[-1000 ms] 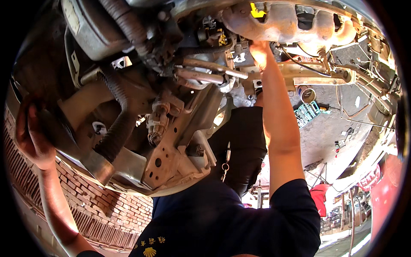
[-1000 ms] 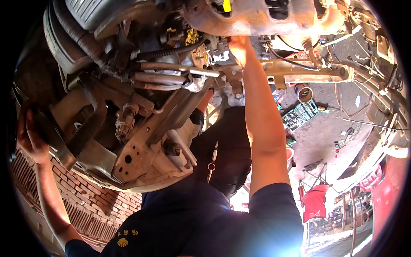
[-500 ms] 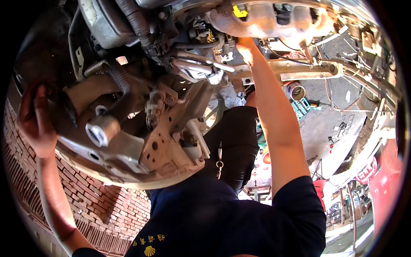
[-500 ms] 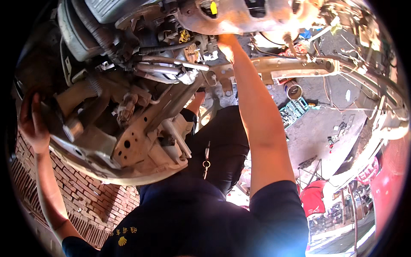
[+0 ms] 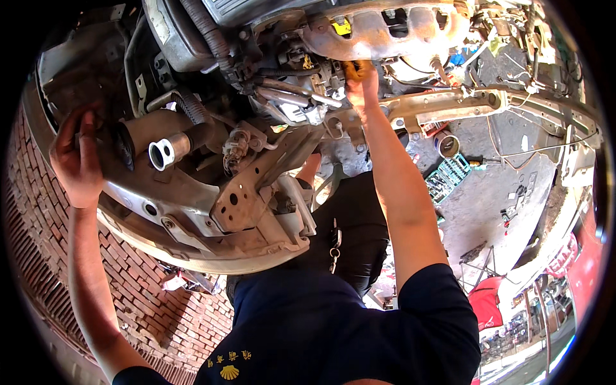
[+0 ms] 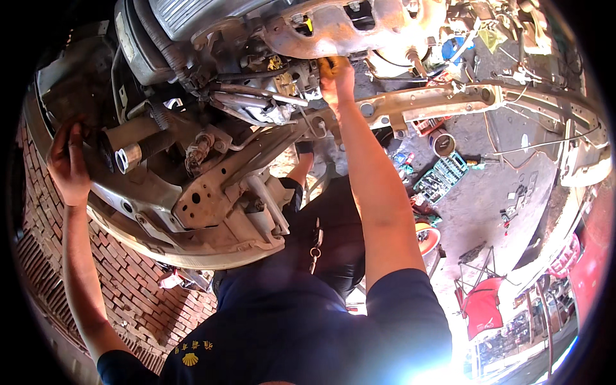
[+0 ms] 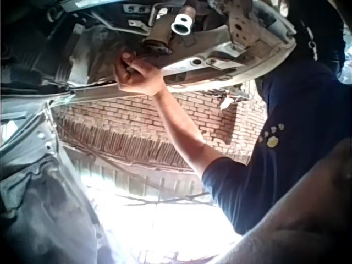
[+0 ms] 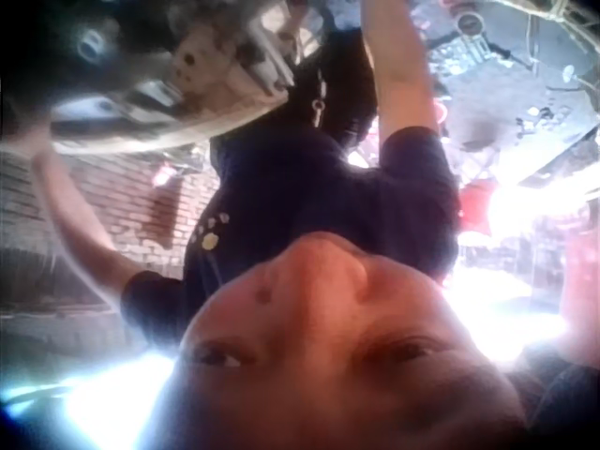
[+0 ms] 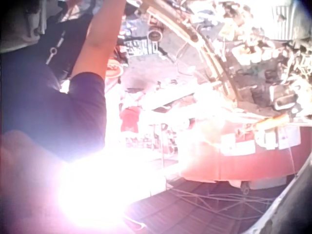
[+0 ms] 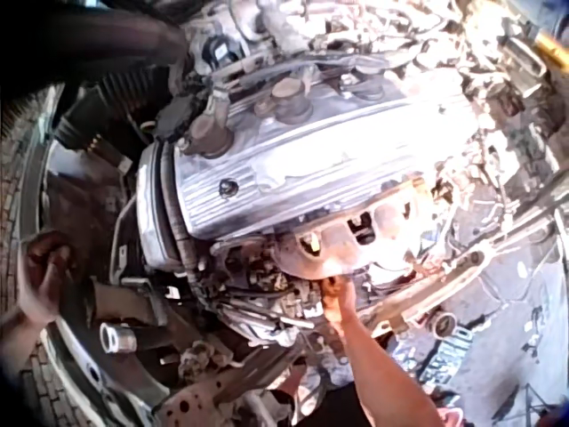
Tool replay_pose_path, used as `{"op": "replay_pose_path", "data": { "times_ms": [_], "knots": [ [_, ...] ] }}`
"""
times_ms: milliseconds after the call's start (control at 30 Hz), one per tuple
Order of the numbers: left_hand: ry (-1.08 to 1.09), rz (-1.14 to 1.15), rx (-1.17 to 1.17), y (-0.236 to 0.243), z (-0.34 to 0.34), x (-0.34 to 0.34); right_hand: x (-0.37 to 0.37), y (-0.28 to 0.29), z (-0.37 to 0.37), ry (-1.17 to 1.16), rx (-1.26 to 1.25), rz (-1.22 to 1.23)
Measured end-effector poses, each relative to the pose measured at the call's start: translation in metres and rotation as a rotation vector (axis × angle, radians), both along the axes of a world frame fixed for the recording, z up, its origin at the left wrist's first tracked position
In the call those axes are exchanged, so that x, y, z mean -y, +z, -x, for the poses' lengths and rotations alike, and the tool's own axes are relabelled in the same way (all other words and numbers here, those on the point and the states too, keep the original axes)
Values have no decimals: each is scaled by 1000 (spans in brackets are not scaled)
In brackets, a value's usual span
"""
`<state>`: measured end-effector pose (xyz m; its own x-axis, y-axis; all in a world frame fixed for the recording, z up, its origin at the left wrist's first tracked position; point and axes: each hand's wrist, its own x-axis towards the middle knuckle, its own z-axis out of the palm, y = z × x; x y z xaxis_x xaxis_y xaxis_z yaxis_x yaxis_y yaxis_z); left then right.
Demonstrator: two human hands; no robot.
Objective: The person works on a car engine compartment, using a hand tool and their hands to loosen and detach components around the exhaust manifold.
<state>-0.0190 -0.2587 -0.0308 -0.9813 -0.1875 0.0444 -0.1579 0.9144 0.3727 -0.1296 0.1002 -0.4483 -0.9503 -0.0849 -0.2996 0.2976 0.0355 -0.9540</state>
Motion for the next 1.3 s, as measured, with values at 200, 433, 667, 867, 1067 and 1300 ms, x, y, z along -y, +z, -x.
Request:
{"op": "replay_pose_path", "data": {
  "times_ms": [200,433,667,867,1067,1300],
  "knots": [
    [-39,18,-8,-1,8,-8,-24,-28,7,11,-253,-530],
    [-106,25,-77,2,15,-23,-114,43,-79,89,166,-387],
    [-104,107,-98,15,18,-30,-136,250,-153,57,425,243],
    [-119,90,-79,19,22,-33,-99,348,-137,48,181,-67],
    [-126,102,-120,19,19,-27,-43,373,-87,-41,211,-72],
    [-140,34,-150,25,19,-26,-7,357,-38,-140,478,216]
  ]
}}
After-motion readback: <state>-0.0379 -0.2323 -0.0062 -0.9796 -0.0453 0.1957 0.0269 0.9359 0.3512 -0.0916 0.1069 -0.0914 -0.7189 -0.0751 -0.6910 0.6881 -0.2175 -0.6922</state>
